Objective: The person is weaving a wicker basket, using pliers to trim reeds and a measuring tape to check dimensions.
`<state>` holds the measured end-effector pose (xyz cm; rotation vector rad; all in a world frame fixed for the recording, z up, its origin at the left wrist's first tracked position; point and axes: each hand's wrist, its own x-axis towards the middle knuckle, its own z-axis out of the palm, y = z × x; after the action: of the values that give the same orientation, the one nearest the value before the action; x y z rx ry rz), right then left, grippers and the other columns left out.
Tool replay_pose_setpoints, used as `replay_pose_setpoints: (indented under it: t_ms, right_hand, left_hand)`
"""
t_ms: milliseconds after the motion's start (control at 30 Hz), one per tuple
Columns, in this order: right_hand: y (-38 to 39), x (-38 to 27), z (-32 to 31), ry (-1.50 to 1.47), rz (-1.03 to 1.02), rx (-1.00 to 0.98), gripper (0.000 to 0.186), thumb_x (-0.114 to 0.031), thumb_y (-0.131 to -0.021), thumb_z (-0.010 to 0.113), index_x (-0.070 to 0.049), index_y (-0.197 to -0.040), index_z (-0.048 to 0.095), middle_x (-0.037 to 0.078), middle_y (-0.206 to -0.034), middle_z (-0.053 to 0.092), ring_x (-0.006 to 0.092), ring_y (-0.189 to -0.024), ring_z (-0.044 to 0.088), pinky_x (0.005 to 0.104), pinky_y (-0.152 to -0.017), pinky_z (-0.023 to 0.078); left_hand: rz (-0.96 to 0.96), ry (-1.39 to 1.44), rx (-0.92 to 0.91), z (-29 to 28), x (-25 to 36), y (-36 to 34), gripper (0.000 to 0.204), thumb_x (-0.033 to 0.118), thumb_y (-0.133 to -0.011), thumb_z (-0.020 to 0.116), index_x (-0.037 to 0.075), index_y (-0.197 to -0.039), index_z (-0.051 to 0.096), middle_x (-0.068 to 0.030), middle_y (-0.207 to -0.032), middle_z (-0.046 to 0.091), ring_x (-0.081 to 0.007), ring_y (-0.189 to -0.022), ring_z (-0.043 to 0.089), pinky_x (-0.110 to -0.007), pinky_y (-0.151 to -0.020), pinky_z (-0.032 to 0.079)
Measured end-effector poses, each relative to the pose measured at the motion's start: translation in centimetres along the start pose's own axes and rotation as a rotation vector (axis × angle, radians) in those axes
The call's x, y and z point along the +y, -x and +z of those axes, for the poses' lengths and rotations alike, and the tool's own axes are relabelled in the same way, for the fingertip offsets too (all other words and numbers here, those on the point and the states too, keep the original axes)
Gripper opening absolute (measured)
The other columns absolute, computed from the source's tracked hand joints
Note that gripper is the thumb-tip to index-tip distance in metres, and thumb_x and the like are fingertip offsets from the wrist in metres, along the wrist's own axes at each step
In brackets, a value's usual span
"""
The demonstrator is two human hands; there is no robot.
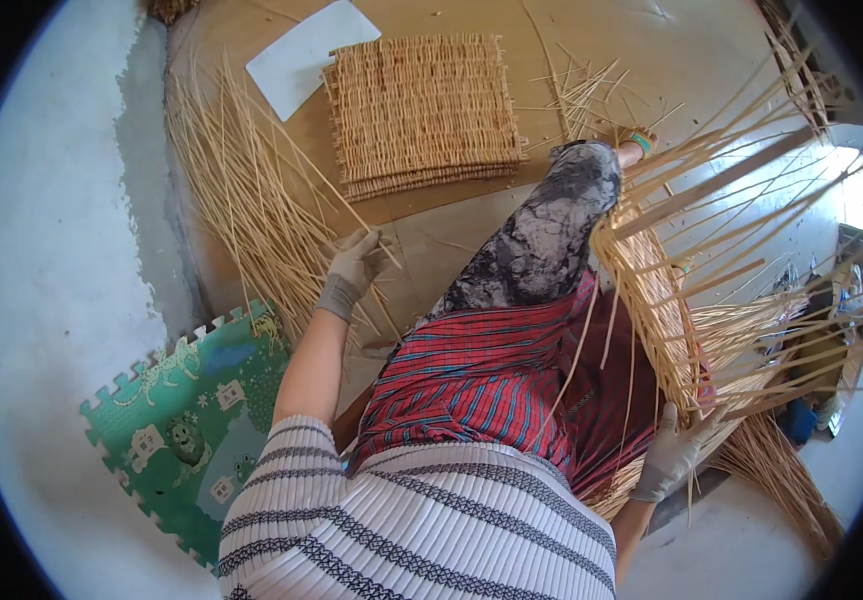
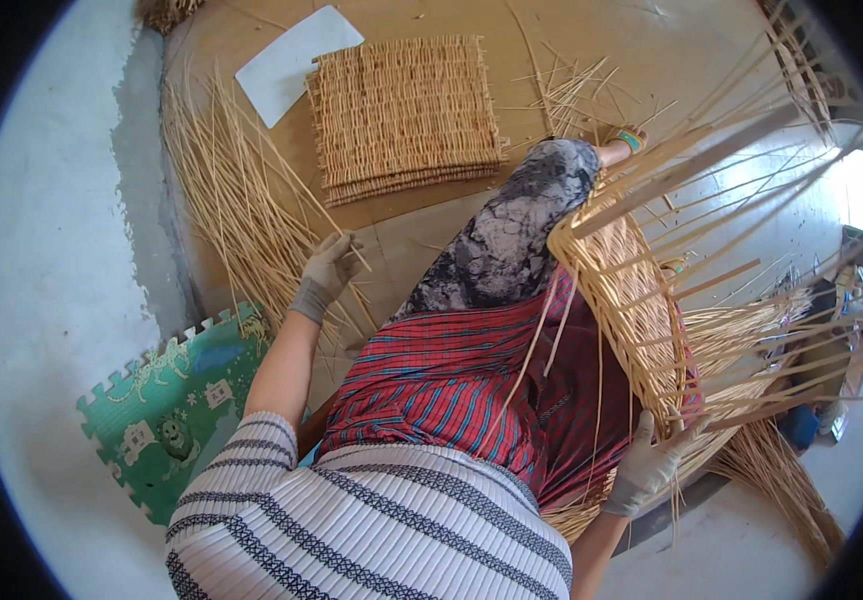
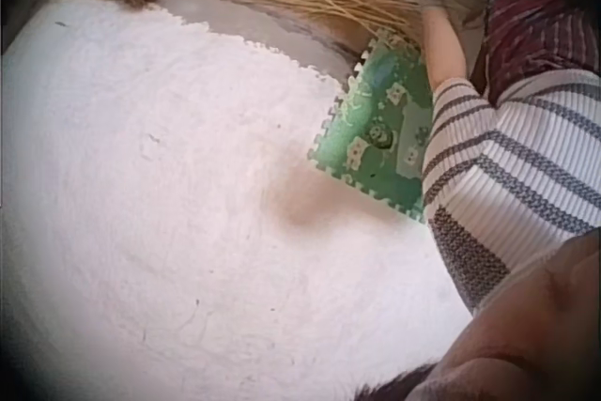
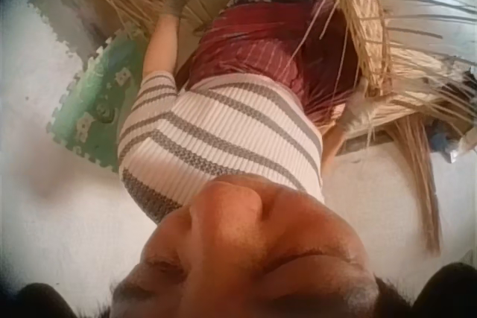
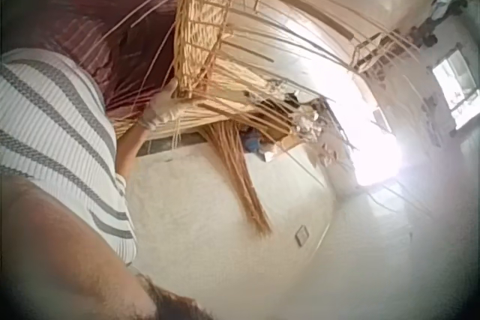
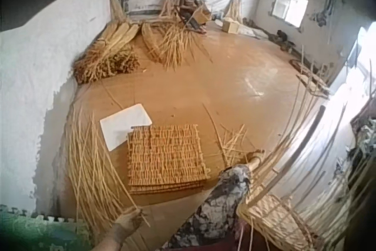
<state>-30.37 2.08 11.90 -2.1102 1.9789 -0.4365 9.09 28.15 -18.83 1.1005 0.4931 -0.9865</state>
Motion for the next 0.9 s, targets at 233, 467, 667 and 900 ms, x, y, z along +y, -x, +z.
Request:
replay_pose_setpoints:
  t_ms: [233,467,667,900]
  right_hand:
    - [-0.1,0.7,0.9,-0.429,-0.094,0.004,0.088,-0.008,-0.088,0.073,-0.013,-0.159,0.022,0.014,-0.144,0.050,0.0247,-0.130,0.049,0.0375,-0.109,0.039]
    - [2.1,1.7,-2.1,-1.003,-0.210,-0.250,0.051,-0.016,-0.093,0.070,0.001,-0.137,0.051,0.008,-0.097,0.065,0.0145,-0.087,0.061,0.0300,-0.081,0.051]
    - [0.9,7.6,-4.4,-1.133,-0.060,0.439,0.027,-0.027,-0.097,0.066,-0.002,-0.104,0.058,0.014,-0.097,0.070,0.0196,-0.082,0.068,0.0352,-0.075,0.058]
    - [2.0,8.4,0.9,-1.348,0.021,0.134,0.027,-0.022,-0.095,0.069,-0.004,-0.109,0.056,0.016,-0.109,0.070,0.0250,-0.095,0.069,0.0407,-0.087,0.056]
  left_hand:
    - [0.211,0.234,-1.081,21.1,5.2,12.2,0.024,0.020,-0.108,0.041,0.007,-0.126,0.050,-0.0105,-0.102,0.064,-0.0291,-0.096,0.068,-0.044,-0.085,0.060]
    - [1.370,-1.214,-1.531,34.8,-4.0,19.3,0.027,0.020,-0.088,0.063,0.018,-0.115,0.065,-0.0062,-0.076,0.059,-0.0240,-0.065,0.064,-0.037,-0.056,0.051]
    - [1.616,-1.343,-1.168,37.6,-11.3,17.7,0.038,0.019,-0.086,0.068,0.017,-0.124,0.067,-0.0026,-0.066,0.059,-0.0211,-0.061,0.064,-0.035,-0.051,0.049]
    - [1.632,-1.312,-1.314,38.0,-14.7,17.8,0.028,0.015,-0.084,0.060,0.010,-0.111,0.064,-0.0005,-0.065,0.052,-0.0183,-0.059,0.059,-0.034,-0.052,0.048]
